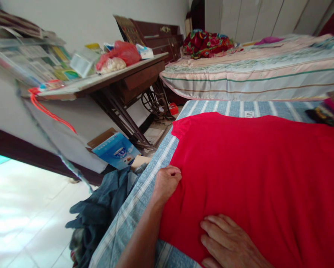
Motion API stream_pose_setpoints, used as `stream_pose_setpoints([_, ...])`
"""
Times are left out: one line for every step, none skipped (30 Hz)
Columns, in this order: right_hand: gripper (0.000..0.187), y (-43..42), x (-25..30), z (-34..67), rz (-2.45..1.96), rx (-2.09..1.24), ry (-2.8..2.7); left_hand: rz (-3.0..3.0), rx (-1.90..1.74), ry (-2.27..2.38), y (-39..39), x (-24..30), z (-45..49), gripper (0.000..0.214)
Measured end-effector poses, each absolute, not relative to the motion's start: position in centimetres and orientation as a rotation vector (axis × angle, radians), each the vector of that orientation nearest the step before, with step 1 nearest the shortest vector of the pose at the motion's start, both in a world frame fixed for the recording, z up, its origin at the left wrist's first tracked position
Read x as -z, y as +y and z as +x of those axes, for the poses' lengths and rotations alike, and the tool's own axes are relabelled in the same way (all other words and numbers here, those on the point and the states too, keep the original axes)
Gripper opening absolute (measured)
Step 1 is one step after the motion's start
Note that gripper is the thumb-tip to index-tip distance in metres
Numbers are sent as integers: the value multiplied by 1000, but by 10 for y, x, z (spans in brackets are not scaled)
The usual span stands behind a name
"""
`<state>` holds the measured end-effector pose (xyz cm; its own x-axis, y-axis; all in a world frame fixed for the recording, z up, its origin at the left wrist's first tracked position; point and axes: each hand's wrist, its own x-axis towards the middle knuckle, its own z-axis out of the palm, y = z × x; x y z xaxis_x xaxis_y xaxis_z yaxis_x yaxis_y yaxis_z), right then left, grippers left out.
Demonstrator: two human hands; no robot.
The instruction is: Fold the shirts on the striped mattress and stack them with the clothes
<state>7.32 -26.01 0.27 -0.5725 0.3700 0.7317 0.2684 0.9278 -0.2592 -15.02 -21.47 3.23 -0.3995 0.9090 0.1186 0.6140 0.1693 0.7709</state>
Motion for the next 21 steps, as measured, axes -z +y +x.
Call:
stream_pose_setpoints([32, -260, -3, 73, -456, -152, -2208, 1446, -1093, 2078, -215, -32, -150, 19])
stream_pose_setpoints([32, -259, -3, 73, -457, -150, -2204, 1445, -1095, 2075, -215, -32, -151, 19])
stream_pose_setpoints([32, -259, -3, 72, -455, -147, -2205, 1443, -1100, 2072, -215, -32, -151, 19])
stream_pose_setpoints([32, -259, -3, 72, -454, -146, -2206, 1443, -1102, 2067, -215, -32, -151, 19])
stream_pose_setpoints([32, -259, -3, 72, -453, -145, -2209, 1443, -1105, 2064, -215, -32, -151, 19])
stream_pose_setpoints([31, -259, -2, 72, -452, -143, -2211, 1443, -1106, 2063, -215, -33, -150, 19])
stream_pose_setpoints([30, -259, -1, 72, -450, -144, -2215, 1442, -1104, 2065, -215, -33, -150, 19])
stream_pose_setpoints([29, -259, 0, 73, -452, -145, -2217, 1442, -1098, 2067, -215, -33, -150, 19])
stream_pose_setpoints([28, -259, 1, 73, -457, -148, -2223, 1441, -1093, 2070, -216, -33, -150, 19])
stream_pose_setpoints([27, -260, 1, 73, -460, -150, -2226, 1443, -1090, 2071, -216, -33, -151, 19])
stream_pose_setpoints([27, -260, 2, 74, -462, -151, -2229, 1446, -1088, 2069, -216, -33, -151, 19])
stream_pose_setpoints([27, -261, 3, 74, -463, -154, -2234, 1453, -1087, 2065, -216, -33, -151, 20])
stream_pose_setpoints([27, -261, 3, 75, -464, -157, -2238, 1460, -1087, 2057, -216, -32, -152, 20])
stream_pose_setpoints([26, -261, 4, 75, -463, -158, -2240, 1468, -1086, 2045, -216, -32, -152, 20])
stream_pose_setpoints([26, -262, 4, 75, -462, -159, -2241, 1472, -1084, 2032, -216, -33, -153, 20])
stream_pose_setpoints([25, -262, 4, 75, -461, -158, -2241, 1473, -1084, 2022, -217, -33, -153, 19])
stream_pose_setpoints([25, -262, 4, 75, -460, -156, -2242, 1469, -1085, 2015, -217, -33, -154, 19])
stream_pose_setpoints([25, -262, 3, 74, -457, -155, -2240, 1465, -1087, 2011, -217, -33, -154, 19])
stream_pose_setpoints([25, -261, 3, 74, -453, -154, -2238, 1461, -1093, 2012, -217, -33, -154, 18])
stream_pose_setpoints([25, -261, 3, 74, -452, -155, -2235, 1457, -1102, 2015, -218, -32, -154, 18])
stream_pose_setpoints([25, -261, 2, 74, -451, -157, -2232, 1455, -1110, 2020, -218, -32, -154, 18])
